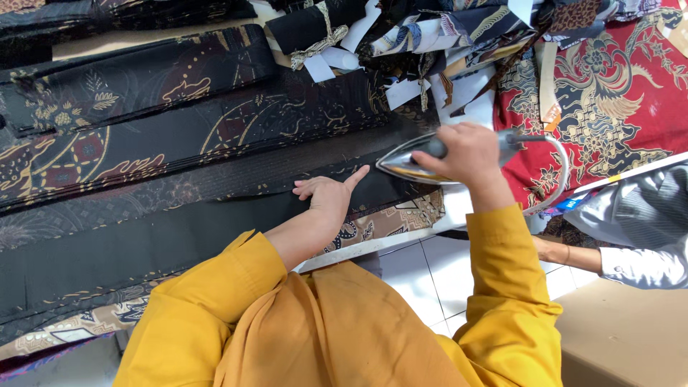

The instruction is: The person irons a long piece of patterned black fabric on a table, then folds it and ties it with a ribbon. The person repeats this process with additional pieces of fabric, stacking the finished bundles on the table.

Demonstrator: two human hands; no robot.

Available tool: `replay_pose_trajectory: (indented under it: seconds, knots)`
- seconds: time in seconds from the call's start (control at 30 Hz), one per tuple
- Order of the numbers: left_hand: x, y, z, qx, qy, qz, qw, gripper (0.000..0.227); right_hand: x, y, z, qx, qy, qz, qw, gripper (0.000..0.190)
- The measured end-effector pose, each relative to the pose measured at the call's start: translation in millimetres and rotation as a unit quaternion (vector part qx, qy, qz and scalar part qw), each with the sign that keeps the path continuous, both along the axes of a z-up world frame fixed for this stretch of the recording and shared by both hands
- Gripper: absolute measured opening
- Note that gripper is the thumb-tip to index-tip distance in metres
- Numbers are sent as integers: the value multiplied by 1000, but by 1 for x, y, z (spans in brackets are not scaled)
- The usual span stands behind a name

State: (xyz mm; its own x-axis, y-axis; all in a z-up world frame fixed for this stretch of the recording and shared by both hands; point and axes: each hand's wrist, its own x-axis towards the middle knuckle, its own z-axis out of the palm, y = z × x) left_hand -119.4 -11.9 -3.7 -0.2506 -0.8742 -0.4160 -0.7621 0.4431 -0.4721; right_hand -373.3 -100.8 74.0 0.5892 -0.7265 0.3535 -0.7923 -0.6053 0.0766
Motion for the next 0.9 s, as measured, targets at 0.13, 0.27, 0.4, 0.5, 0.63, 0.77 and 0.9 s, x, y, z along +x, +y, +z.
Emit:
replay_pose_trajectory:
  seconds: [0.13,0.27,0.4,0.5,0.63,0.77,0.9]
  knots:
    - [18,19,0,-11,79,-32,996,85,29,2,6,24,14,6,1000,49]
    - [65,52,1,-114,227,-93,963,71,64,11,1,32,-19,55,998,45]
    - [124,57,4,-125,393,-124,902,63,108,17,-7,13,-49,109,993,42]
    - [173,51,7,-147,525,-179,819,42,134,18,-4,11,-38,126,991,44]
    - [221,67,8,-187,585,-31,788,33,146,23,13,75,12,88,993,44]
    - [259,85,6,-195,550,-53,810,28,159,59,15,20,25,120,992,61]
    - [283,96,7,-222,478,-109,843,34,199,113,-16,134,-7,216,967,76]
